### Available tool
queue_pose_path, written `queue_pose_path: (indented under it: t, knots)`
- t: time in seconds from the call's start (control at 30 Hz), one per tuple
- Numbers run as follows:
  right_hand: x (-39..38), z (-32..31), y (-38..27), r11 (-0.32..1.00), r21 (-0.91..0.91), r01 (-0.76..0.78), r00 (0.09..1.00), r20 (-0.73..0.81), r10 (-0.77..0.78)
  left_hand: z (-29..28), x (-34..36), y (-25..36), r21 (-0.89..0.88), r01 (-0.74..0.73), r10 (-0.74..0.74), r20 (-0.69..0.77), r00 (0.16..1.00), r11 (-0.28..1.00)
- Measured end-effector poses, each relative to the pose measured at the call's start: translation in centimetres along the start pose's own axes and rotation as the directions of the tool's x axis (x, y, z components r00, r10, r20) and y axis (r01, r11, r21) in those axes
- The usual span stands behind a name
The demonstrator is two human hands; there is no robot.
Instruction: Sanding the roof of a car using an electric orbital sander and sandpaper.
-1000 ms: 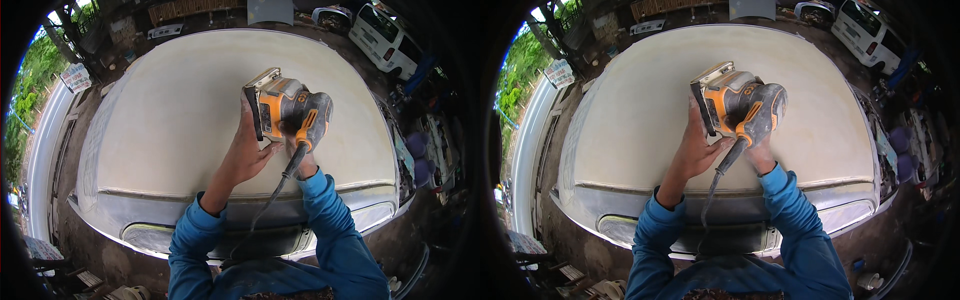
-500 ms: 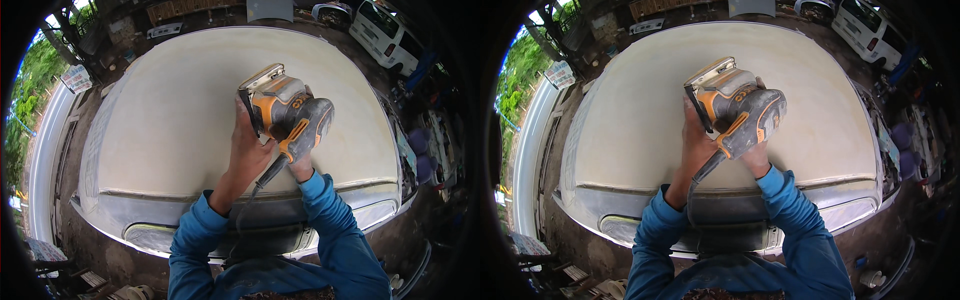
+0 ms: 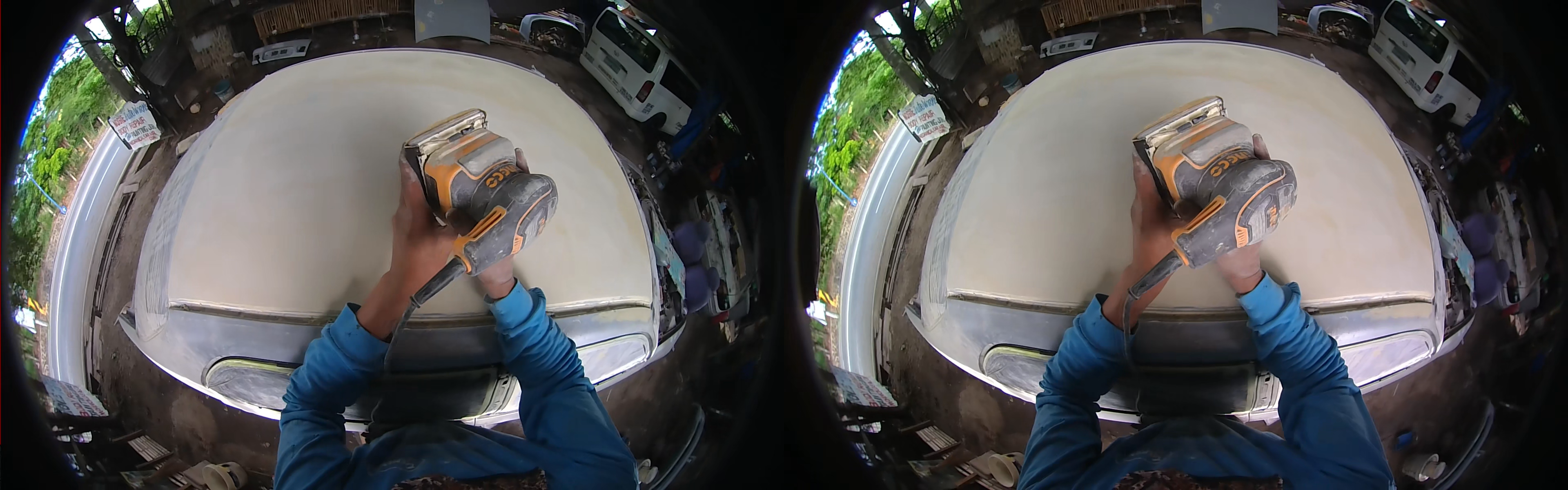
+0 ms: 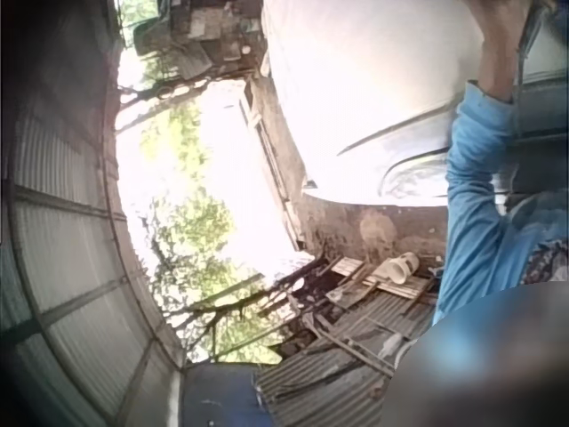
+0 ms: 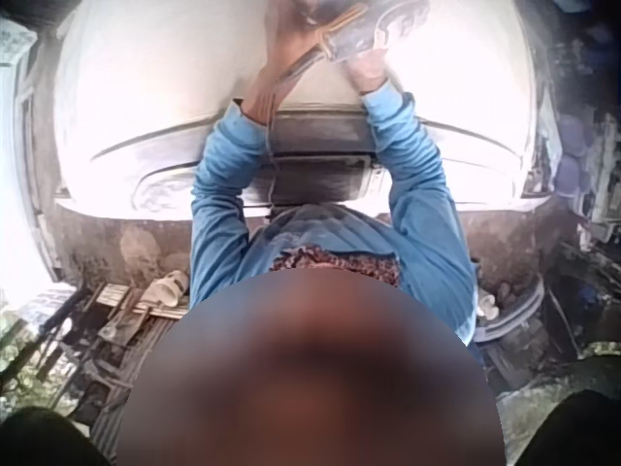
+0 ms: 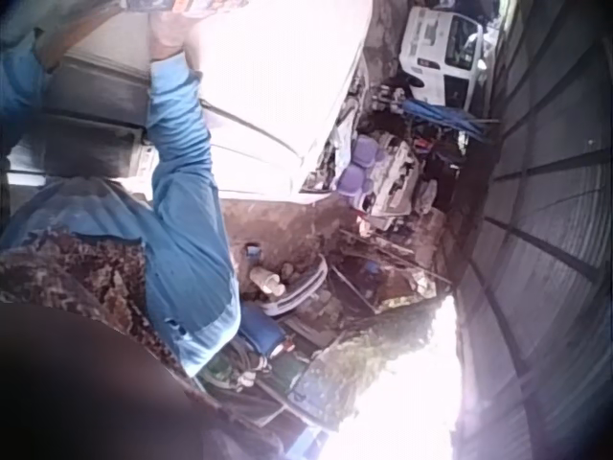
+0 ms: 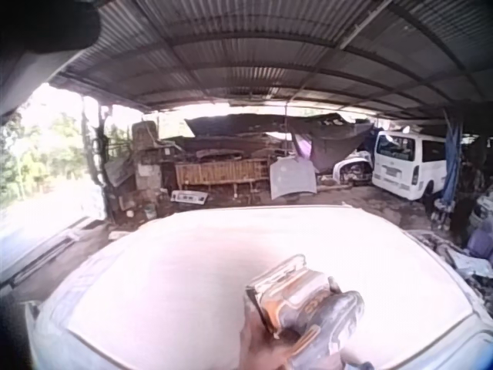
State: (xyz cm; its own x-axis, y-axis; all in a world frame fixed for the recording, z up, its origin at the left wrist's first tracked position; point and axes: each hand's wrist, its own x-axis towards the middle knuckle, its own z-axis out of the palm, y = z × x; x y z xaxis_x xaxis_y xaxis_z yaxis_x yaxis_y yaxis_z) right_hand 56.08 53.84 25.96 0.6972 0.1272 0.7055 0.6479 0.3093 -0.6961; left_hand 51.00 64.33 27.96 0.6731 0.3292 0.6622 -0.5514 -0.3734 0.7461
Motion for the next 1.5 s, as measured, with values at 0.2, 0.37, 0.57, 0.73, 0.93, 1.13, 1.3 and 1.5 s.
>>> queue_pose_path:
  t: [0.2, 0.37, 0.57, 0.73, 0.93, 1.13, 1.3, 1.5]
  knots:
    - [1.5, -1.4, 0.0, 0.980, -0.080, 0.181, 0.983, 0.054, -0.177, -1.2, -0.4, 0.5, -0.076, 0.101, -0.088, 0.151, 0.985, 0.992]
    - [3.0, -2.0, -0.9, 0.979, -0.199, 0.040, 0.998, 0.063, -0.028, -6.7, -0.1, -0.7, -0.068, 0.286, -0.273, 0.154, 0.950, 0.956]
    - [3.7, -1.9, -0.3, 0.953, -0.232, -0.193, 0.947, 0.211, 0.243, -7.9, 2.4, 7.4, 0.148, 0.139, -0.167, 0.197, 0.966, 0.979]
    - [2.8, -0.1, -0.1, 0.906, -0.340, -0.254, 0.899, 0.262, 0.350, -3.7, 4.9, 6.1, 0.664, -0.263, -0.121, 0.473, 0.873, 0.699]
    - [1.9, -1.5, 1.8, 0.909, -0.344, -0.238, 0.879, 0.323, 0.352, 0.4, 5.9, 2.6, 0.800, -0.287, -0.266, 0.476, 0.838, 0.526]
    - [3.1, -2.4, 1.7, 0.906, -0.397, -0.143, 0.799, 0.494, 0.343, 1.3, 6.2, 1.8, 0.824, -0.197, -0.272, 0.386, 0.881, 0.531]
    - [3.9, -2.7, -0.6, 0.923, -0.284, -0.259, 0.773, 0.512, 0.374, 0.8, 6.4, 1.8, 0.882, -0.166, -0.314, 0.324, 0.892, 0.440]
    - [6.5, -7.7, 1.3, 0.925, -0.170, -0.339, 0.890, 0.261, 0.374, 1.5, 6.4, 2.4, 0.890, -0.164, -0.329, 0.320, 0.888, 0.425]
